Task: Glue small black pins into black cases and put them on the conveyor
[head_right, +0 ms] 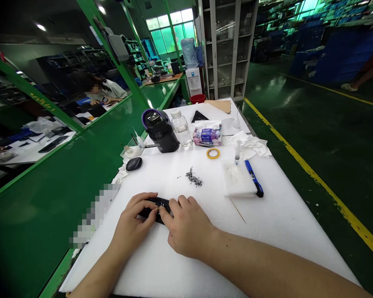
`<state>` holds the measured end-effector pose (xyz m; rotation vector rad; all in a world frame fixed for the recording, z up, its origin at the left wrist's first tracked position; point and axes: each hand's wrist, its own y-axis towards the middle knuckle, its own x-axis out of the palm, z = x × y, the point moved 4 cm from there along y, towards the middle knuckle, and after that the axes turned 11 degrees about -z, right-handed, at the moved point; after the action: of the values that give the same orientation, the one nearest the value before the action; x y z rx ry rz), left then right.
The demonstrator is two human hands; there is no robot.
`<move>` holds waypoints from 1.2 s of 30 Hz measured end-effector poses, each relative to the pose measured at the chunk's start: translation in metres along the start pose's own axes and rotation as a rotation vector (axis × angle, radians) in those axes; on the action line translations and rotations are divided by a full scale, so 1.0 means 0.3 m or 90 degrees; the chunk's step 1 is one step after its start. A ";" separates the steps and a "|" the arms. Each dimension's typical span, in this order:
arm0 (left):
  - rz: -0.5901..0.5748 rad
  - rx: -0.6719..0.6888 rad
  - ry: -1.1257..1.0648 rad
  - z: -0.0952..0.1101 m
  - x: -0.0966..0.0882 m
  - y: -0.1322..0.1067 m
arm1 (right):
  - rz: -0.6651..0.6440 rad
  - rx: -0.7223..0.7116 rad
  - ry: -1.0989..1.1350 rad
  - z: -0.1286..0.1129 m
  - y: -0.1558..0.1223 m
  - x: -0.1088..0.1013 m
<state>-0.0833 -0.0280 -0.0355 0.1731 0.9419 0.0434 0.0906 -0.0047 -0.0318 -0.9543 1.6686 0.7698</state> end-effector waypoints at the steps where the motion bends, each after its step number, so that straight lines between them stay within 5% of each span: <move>1: -0.006 -0.024 -0.016 -0.006 0.000 0.003 | -0.001 0.002 -0.007 -0.002 0.001 0.001; 11: -0.051 -0.171 -0.131 -0.034 -0.009 0.023 | -0.004 0.017 -0.065 -0.019 0.011 0.006; 22: -0.055 -0.263 -0.176 -0.053 -0.010 0.039 | 0.008 -0.015 0.055 0.023 -0.007 -0.003; 30: -0.152 -0.341 -0.125 -0.003 -0.042 0.078 | 0.004 -0.007 0.057 0.017 -0.005 -0.005; 33: -0.177 -0.325 -0.091 0.009 -0.049 0.083 | 0.003 0.000 0.041 0.012 0.000 -0.007; 36: -0.130 -0.216 -0.068 0.010 -0.050 0.075 | 0.000 0.011 0.018 0.006 0.005 -0.013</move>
<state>-0.0889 -0.0080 -0.0180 -0.2328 0.8276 0.0046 0.0907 -0.0015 -0.0286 -0.9562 1.6967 0.7436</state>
